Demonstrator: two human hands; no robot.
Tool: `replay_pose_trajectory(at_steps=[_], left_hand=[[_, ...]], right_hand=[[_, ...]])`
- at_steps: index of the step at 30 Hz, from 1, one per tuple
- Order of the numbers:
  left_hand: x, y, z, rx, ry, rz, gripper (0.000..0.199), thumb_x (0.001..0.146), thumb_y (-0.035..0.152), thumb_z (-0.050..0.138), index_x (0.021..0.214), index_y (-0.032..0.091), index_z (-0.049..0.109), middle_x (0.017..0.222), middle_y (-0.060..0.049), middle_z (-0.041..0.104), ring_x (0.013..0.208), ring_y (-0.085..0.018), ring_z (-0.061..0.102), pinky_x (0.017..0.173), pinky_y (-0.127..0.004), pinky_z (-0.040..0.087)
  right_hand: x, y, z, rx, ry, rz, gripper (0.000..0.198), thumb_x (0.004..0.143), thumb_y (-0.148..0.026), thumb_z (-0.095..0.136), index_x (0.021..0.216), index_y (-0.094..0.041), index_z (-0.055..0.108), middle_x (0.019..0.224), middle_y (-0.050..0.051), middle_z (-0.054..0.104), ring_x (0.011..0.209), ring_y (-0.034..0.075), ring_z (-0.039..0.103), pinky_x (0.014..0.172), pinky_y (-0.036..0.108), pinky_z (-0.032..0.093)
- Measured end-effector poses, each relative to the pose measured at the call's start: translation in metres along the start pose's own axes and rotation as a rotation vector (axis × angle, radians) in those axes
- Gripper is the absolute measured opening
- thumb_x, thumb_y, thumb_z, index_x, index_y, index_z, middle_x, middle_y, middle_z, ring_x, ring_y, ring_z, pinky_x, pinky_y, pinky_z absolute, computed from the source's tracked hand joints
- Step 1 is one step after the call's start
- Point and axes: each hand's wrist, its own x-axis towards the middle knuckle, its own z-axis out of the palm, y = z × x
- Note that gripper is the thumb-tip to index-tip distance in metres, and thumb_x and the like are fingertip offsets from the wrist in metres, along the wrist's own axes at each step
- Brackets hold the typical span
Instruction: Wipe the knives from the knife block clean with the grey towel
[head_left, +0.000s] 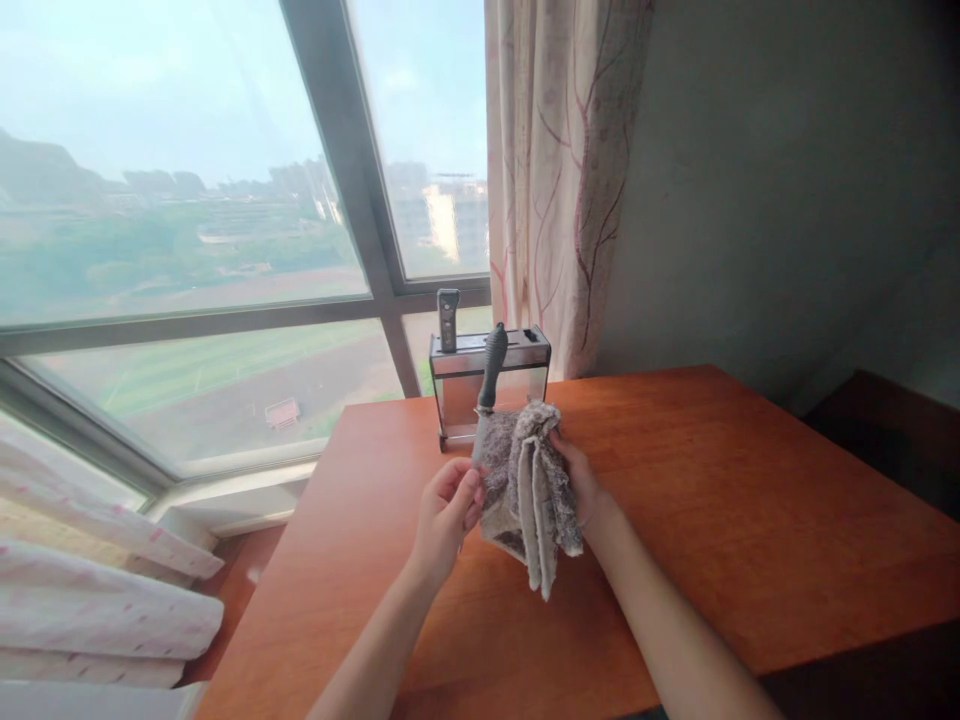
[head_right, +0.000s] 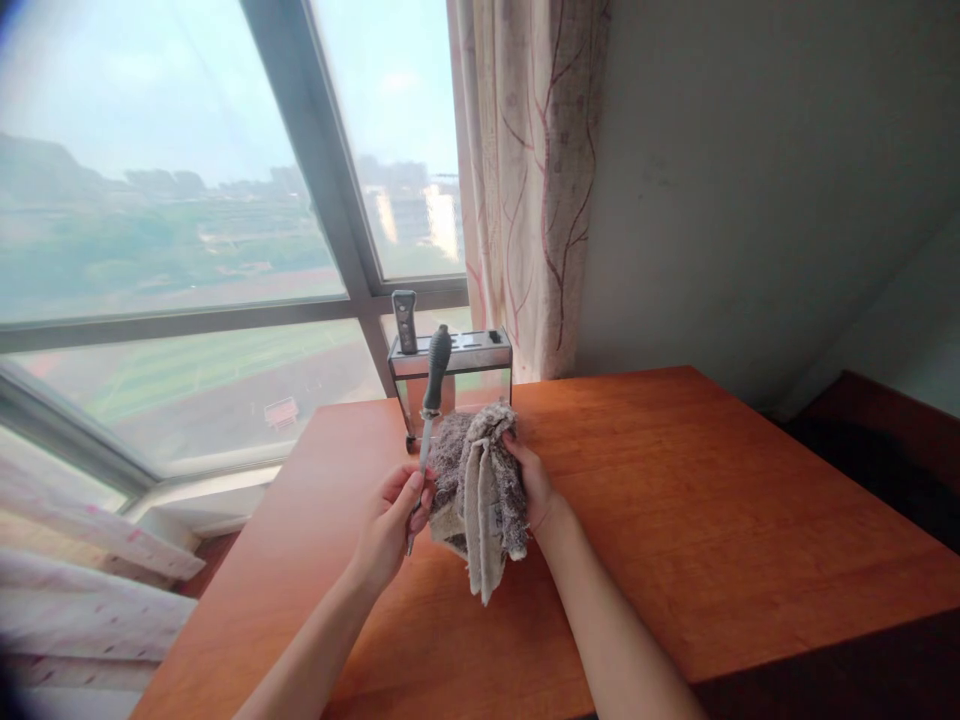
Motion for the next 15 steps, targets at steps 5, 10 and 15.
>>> replay_pose_trajectory(at_steps=[5,10,15], left_hand=[[0.004,0.016,0.005,-0.006,0.011,0.062,0.032,0.085,0.049,0.059,0.089,0.017,0.057,0.054,0.007,0.036,0.043,-0.004,0.025,0.039,-0.016,0.017],[0.018,0.037,0.005,-0.010,-0.006,0.184,0.030,0.089,0.045,0.055,0.105,0.019,0.056,0.058,0.006,0.038,0.045,-0.005,0.027,0.039,-0.017,0.018],[0.033,0.056,0.005,-0.025,0.007,0.298,0.030,0.090,0.043,0.053,0.111,0.021,0.056,0.063,0.004,0.046,0.046,-0.006,0.032,0.040,-0.017,0.021]], right_hand=[[-0.002,0.001,0.004,-0.004,0.005,0.028,0.031,0.082,-0.043,0.057,0.084,-0.015,0.069,0.071,0.007,0.074,0.066,0.022,0.071,0.067,0.033,0.056],[-0.006,0.002,0.010,-0.026,0.016,0.082,0.036,0.086,-0.045,0.053,0.086,-0.013,0.069,0.068,0.008,0.073,0.060,0.022,0.070,0.065,0.035,0.056],[-0.005,0.002,0.012,-0.049,-0.018,0.120,0.038,0.086,-0.047,0.052,0.085,-0.012,0.069,0.069,0.009,0.073,0.062,0.023,0.070,0.070,0.038,0.056]])
